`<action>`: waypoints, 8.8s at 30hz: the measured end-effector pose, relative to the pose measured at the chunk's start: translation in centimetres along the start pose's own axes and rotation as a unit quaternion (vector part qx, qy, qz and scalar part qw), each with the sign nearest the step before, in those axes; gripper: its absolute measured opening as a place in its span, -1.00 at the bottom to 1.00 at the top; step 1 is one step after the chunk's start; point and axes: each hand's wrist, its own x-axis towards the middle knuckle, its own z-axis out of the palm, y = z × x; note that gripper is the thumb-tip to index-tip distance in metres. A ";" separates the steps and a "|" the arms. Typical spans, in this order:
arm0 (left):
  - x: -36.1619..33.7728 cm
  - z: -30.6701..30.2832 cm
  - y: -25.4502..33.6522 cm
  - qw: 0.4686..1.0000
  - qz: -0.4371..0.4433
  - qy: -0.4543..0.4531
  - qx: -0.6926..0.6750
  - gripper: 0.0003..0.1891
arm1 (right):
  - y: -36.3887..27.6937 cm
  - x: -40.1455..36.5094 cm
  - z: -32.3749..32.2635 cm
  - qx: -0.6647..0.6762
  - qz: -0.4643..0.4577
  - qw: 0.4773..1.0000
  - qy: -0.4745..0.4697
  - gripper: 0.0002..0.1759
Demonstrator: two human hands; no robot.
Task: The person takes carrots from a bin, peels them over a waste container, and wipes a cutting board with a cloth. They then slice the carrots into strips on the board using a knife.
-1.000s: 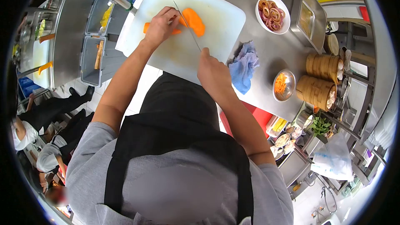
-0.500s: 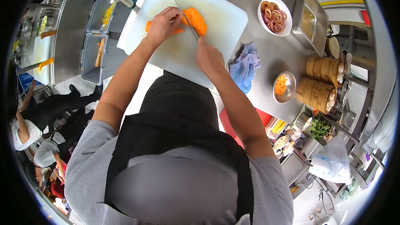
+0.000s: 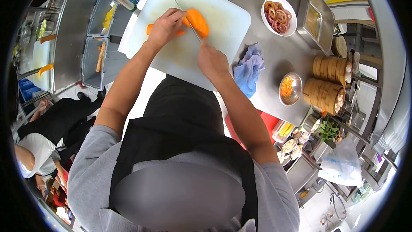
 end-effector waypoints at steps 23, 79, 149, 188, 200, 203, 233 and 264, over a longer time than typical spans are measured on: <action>-0.1 0.4 -0.4 0.999 -0.041 0.015 -0.017 -0.92 | 0.4 -4.5 -2.0 -0.013 -0.015 1.000 0.013 -0.77; -0.3 -0.4 -0.2 0.997 -0.070 -0.028 0.004 -0.87 | 1.1 0.8 0.5 0.004 -0.070 0.996 0.046 -0.65; -0.2 -0.1 -1.0 0.998 -0.055 -0.028 -0.001 -0.87 | -0.5 0.4 -2.0 0.024 -0.050 0.998 0.017 -0.74; -0.6 -0.8 0.6 0.987 -0.142 -0.058 0.043 -0.84 | 0.0 2.3 -0.1 0.016 -0.052 0.998 0.012 -0.78; -0.9 -0.6 0.0 0.993 -0.102 -0.037 0.039 -0.87 | 0.2 0.3 -1.1 0.020 -0.074 0.996 0.052 -0.74; -0.9 -0.6 -0.1 0.993 -0.101 -0.038 0.044 -0.88 | 0.4 0.3 -0.9 0.020 -0.080 0.995 0.062 -0.75; -0.7 -0.8 0.4 0.992 -0.104 -0.040 0.053 -0.86 | -0.6 3.9 0.6 0.030 -0.055 0.998 0.023 -0.77; 3.0 0.6 -0.8 0.979 0.063 -0.186 0.047 -0.55 | 3.8 -5.1 -0.8 0.169 0.117 0.963 0.171 -0.71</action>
